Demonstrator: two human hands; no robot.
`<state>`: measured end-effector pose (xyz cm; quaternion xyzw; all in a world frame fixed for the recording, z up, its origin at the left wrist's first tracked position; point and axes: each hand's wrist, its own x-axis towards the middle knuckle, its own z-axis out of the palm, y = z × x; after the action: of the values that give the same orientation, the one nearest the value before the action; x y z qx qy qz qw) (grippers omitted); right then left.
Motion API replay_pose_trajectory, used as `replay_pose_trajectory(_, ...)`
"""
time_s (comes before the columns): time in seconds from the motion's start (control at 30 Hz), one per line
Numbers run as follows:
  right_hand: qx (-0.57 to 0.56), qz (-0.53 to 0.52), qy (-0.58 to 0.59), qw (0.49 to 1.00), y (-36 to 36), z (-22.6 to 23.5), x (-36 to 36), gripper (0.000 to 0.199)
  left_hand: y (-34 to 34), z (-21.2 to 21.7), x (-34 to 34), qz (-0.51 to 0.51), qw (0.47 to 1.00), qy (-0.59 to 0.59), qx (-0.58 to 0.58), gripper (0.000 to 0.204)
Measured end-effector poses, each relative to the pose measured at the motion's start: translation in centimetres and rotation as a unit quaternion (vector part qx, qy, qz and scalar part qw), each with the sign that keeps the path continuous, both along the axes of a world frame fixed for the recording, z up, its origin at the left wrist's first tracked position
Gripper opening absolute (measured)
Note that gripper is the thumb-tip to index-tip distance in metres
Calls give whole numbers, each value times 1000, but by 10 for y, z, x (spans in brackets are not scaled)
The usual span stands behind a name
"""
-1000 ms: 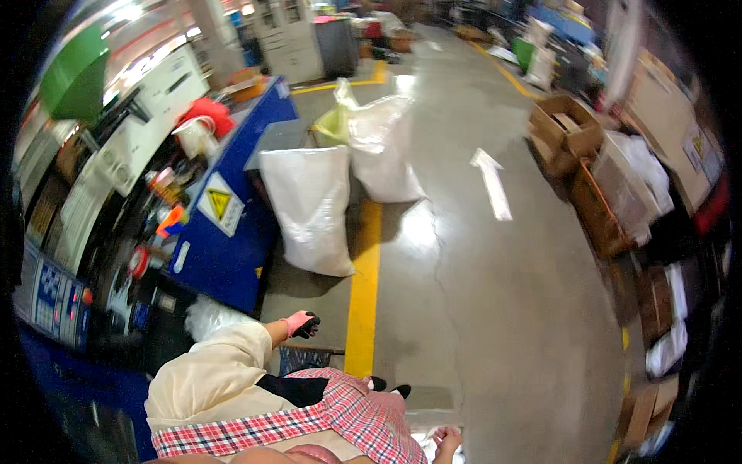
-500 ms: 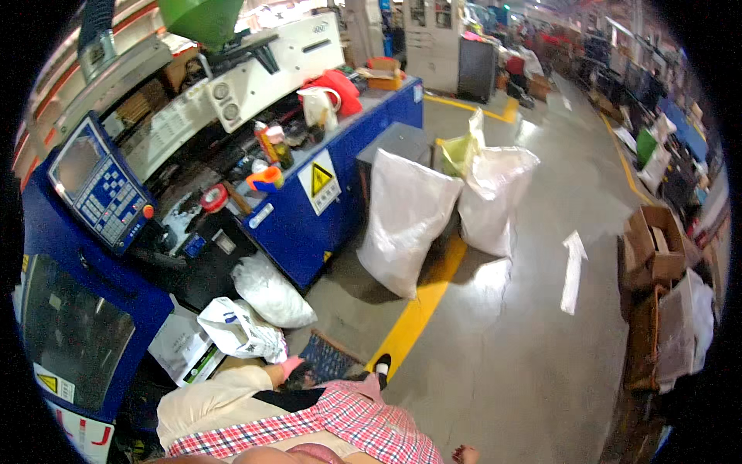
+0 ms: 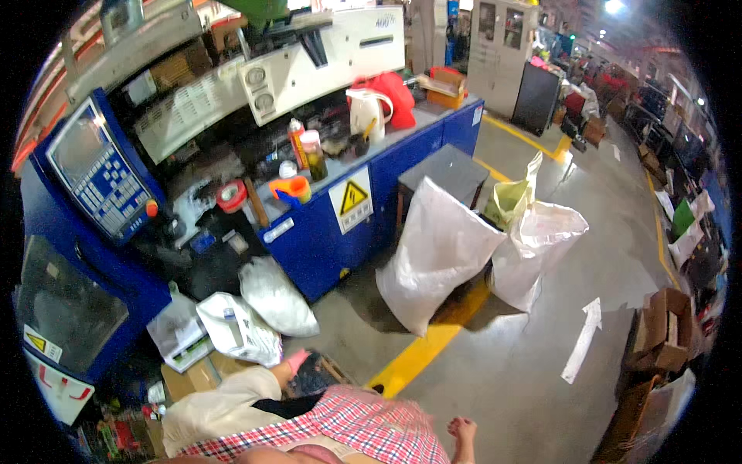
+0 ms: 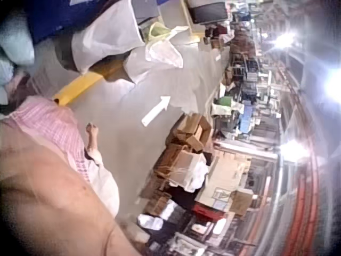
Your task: The person picks white plastic cups and lids from a cardboard box, inserts a small white plastic piece into the lid, and places the assembled unit into a second container. The process is repeated continuously with both hands visible in the frame.
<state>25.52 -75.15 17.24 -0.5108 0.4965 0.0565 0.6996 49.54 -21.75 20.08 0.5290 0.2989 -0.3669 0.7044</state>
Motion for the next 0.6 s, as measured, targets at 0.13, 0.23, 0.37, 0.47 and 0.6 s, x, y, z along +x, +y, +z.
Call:
replay_pose_trajectory(0.13, -89, 168, 88, 978, 22, 52, 45, 16, -4, 8, 8, 64, 997, 0, 48, 20)
replay_pose_trajectory(0.23, -121, 311, 87, 939, -41, -94, -11, 17, 5, -18, -25, 167, 985, -4, -42, 23)
replay_pose_trajectory(0.37, -123, 381, 139, 906, -100, -77, 11, 17, -31, -5, -66, 207, 954, 57, 207, 31)
replay_pose_trajectory(0.47, -121, 414, 154, 889, -136, -61, 55, 17, -44, -6, -130, 244, 946, 111, 180, 31)
replay_pose_trajectory(0.6, -143, 460, 151, 863, -194, -53, 115, 17, -62, -39, -224, 331, 931, 133, -76, 19)
